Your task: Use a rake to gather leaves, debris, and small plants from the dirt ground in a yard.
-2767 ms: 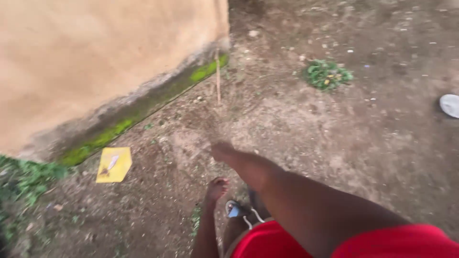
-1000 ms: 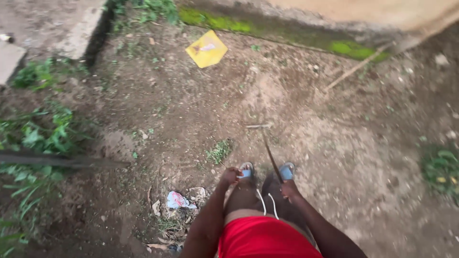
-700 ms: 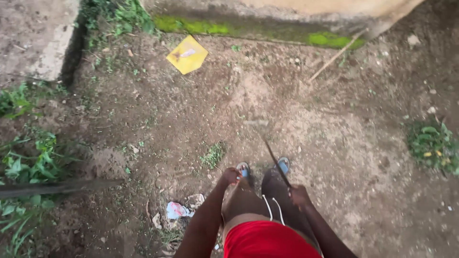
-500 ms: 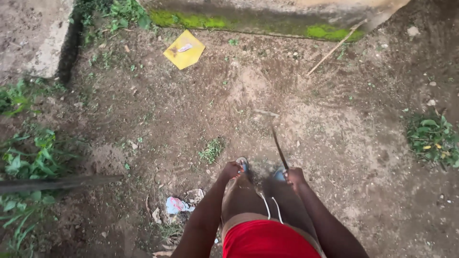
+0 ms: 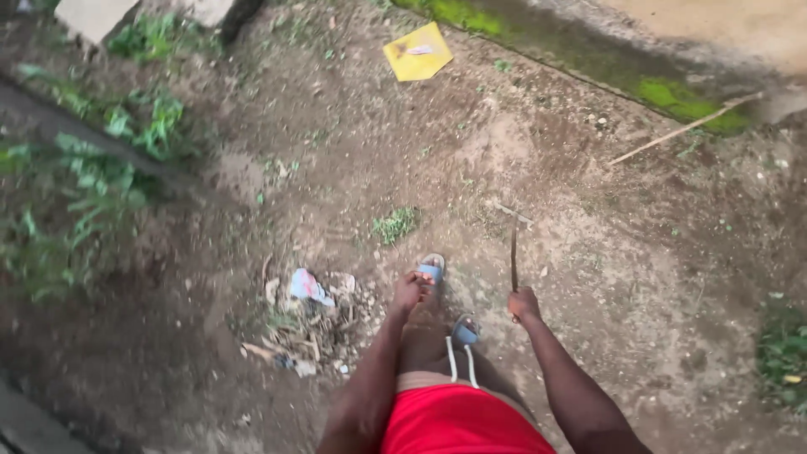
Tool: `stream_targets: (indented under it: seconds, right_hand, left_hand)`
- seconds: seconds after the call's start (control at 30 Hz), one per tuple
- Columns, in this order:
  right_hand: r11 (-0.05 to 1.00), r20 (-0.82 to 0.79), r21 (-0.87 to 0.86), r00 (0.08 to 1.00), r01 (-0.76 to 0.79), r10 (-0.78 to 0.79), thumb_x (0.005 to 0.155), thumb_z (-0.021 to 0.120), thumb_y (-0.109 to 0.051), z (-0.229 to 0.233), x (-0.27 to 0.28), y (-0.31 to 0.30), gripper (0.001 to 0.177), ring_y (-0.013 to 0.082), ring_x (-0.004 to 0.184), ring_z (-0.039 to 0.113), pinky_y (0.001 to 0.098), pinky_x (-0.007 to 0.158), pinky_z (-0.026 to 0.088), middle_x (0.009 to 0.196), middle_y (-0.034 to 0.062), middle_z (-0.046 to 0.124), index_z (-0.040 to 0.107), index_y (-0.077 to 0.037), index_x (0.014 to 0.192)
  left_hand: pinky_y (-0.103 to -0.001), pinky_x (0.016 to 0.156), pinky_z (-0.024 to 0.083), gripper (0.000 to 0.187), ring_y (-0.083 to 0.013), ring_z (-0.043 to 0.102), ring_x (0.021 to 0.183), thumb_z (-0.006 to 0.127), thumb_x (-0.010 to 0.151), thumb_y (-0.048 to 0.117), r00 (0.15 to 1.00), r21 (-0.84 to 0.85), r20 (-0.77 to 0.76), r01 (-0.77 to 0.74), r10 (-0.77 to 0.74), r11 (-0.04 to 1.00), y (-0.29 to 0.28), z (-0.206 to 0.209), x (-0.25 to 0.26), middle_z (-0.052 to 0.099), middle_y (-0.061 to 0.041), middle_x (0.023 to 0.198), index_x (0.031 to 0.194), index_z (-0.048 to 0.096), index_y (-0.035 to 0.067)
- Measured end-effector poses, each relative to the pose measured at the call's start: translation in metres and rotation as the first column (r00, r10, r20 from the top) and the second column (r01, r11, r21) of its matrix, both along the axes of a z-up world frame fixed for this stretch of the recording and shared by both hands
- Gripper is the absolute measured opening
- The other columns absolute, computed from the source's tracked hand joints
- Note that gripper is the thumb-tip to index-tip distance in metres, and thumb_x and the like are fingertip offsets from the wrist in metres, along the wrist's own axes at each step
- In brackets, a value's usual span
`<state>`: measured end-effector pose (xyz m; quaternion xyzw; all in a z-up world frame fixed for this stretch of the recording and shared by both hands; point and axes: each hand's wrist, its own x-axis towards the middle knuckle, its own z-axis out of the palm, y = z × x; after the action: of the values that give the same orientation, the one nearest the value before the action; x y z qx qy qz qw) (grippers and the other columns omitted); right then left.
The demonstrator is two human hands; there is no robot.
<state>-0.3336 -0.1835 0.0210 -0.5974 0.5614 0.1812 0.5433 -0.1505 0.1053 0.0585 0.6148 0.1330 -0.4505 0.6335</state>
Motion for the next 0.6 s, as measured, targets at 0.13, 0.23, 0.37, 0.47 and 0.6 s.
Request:
stream_targets:
  seconds: [0.13,0.23,0.37,0.47,0.6]
  right_hand:
    - [0.867,-0.022,-0.342,0.926,-0.361,0.377,0.089,0.067,-0.016,-0.050,-0.033,0.000,0.022,0.0206,0.052,0.059,0.0377,0.049,0.047,0.073,0.0171,0.066,0.070,0.004,0.098]
    - [0.862,0.099,-0.335,0.896,-0.380,0.434,0.087,0.067,-0.015,-0.030,-0.044,0.035,0.019,0.0215,0.052,0.060,0.0387,0.048,0.048,0.070,0.0156,0.066,0.069,0.003,0.092]
    - [0.839,0.424,-0.331,0.727,-0.431,0.541,0.083,0.064,-0.011,-0.157,-0.084,0.095,0.017,0.0166,0.050,0.055,0.0324,0.041,0.039,0.060,0.0070,0.057,0.065,0.000,0.071]
    - [0.980,0.282,0.145,0.955,-0.135,0.090,0.089,0.061,-0.008,0.025,-0.070,0.145,0.015,0.0185,0.041,0.052,0.0370,0.033,0.033,0.057,0.0068,0.054,0.061,0.002,0.078]
    - [0.961,0.228,0.263,0.973,-0.083,0.021,0.092,0.058,-0.010,0.117,-0.070,0.138,0.012,0.0127,0.039,0.044,0.0315,0.033,0.029,0.058,0.0018,0.052,0.063,-0.004,0.083]
  left_hand:
    - [-0.028,0.058,0.051,0.017,-0.0132,0.064,0.067,0.056,0.102,0.014,0.994,-0.004,0.107,0.032,-0.031,0.999,0.025,0.012,-0.050,0.077,-0.006,0.096,0.107,0.071,0.006]
    - [-0.029,0.059,0.053,0.020,-0.0131,0.065,0.068,0.054,0.102,0.015,0.996,0.033,0.084,0.016,-0.019,0.999,0.046,0.015,-0.066,0.077,-0.005,0.100,0.109,0.071,0.006]
    - [-0.028,0.062,0.055,0.019,-0.0120,0.067,0.070,0.056,0.102,0.017,0.997,0.077,0.072,-0.033,0.027,0.996,0.061,0.048,-0.086,0.076,-0.004,0.104,0.113,0.069,0.009]
    - [-0.029,0.067,0.055,0.022,-0.0116,0.066,0.073,0.057,0.102,0.019,0.999,0.125,0.030,-0.029,0.025,0.992,0.064,0.063,-0.091,0.078,-0.003,0.104,0.114,0.071,0.008]
    - [-0.054,0.075,0.058,0.032,-0.0332,0.069,0.076,0.053,0.095,0.016,0.999,0.195,0.022,-0.039,0.035,0.980,0.068,0.043,-0.097,0.078,-0.016,0.103,0.126,0.057,0.007]
